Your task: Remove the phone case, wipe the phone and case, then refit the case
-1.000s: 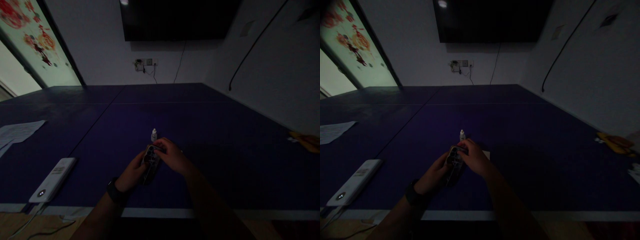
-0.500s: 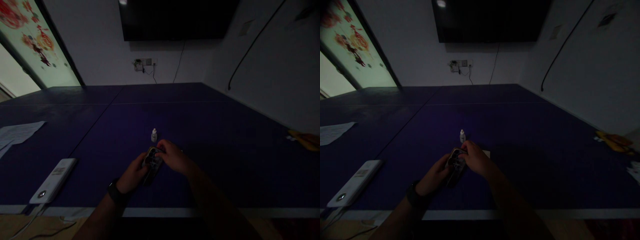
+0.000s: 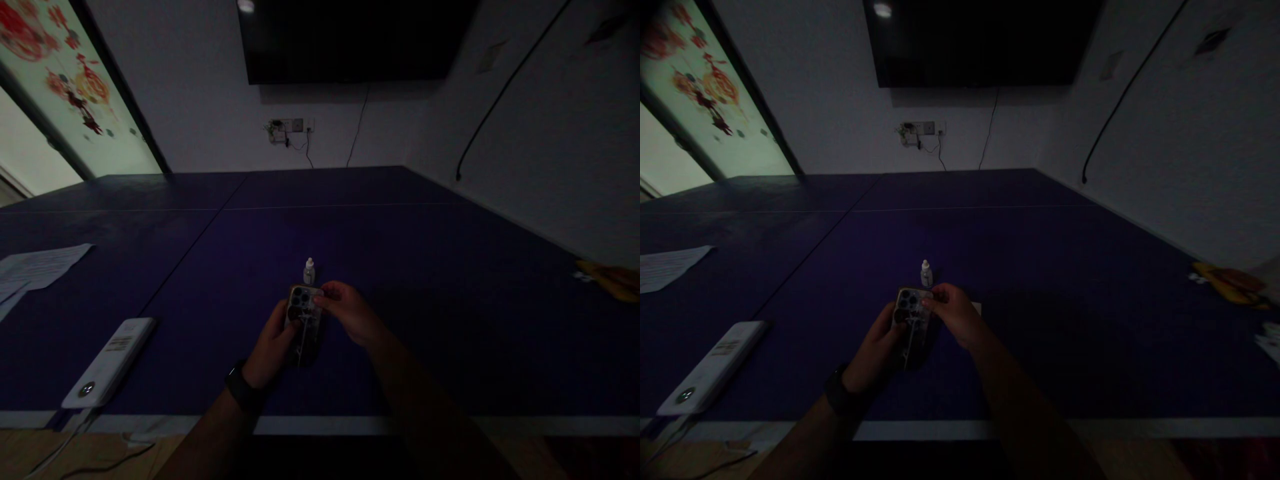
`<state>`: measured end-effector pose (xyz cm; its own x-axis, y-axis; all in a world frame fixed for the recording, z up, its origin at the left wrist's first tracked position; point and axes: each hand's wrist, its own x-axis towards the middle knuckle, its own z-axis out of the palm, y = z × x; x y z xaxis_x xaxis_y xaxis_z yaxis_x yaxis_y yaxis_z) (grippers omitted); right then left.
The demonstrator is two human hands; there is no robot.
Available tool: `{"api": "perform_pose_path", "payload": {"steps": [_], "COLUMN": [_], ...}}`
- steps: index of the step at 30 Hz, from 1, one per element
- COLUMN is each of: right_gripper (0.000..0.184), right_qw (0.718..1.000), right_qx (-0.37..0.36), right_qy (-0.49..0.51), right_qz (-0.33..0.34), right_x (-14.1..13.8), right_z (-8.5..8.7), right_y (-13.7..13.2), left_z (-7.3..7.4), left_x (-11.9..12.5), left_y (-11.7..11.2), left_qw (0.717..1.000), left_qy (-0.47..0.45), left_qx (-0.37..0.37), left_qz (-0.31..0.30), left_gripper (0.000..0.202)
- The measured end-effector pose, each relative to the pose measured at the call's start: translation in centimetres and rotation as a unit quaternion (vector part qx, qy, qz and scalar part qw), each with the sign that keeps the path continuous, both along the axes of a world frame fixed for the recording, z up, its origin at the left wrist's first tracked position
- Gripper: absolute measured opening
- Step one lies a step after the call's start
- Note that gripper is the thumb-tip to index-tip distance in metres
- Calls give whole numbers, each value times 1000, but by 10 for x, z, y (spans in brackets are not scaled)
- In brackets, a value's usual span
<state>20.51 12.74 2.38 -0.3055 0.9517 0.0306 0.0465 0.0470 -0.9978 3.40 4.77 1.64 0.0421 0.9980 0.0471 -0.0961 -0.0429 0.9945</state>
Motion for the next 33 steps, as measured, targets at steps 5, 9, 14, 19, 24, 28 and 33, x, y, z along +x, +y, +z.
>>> {"api": "perform_pose_path", "payload": {"steps": [5, 9, 14, 19, 24, 28, 33], "right_gripper": [33, 36, 33, 31, 34, 33, 26], "right_qw": [999, 998, 998, 998, 997, 996, 999], "right_qx": [-35, -50, -54, -46, -32, 5, 43], "right_qy": [33, 42, 41, 44, 71, 81, 30], "right_qz": [-11, -2, -8, -19, -18, -22, -4], "right_x": [-3, -3, -6, -10, -10, -7, -4], "right_z": [0, 7, 9, 9, 21, 34, 46], "right_y": [-1, -2, -4, -7, -8, -10, -18], "left_z": [3, 3, -4, -2, 9, 19, 35], "left_x": [4, 3, 0, -2, 1, 2, -8], "left_y": [-2, -3, -1, -1, -2, 4, 13], "left_qw": [1000, 998, 996, 997, 1000, 999, 974], "left_qy": [21, 63, 88, 77, 22, 18, 151], "left_qx": [16, 18, 17, 11, 3, 45, 158], "left_qz": [12, 17, 15, 19, 17, 23, 64], "left_gripper": [36, 39, 41, 38, 37, 34, 33]}}
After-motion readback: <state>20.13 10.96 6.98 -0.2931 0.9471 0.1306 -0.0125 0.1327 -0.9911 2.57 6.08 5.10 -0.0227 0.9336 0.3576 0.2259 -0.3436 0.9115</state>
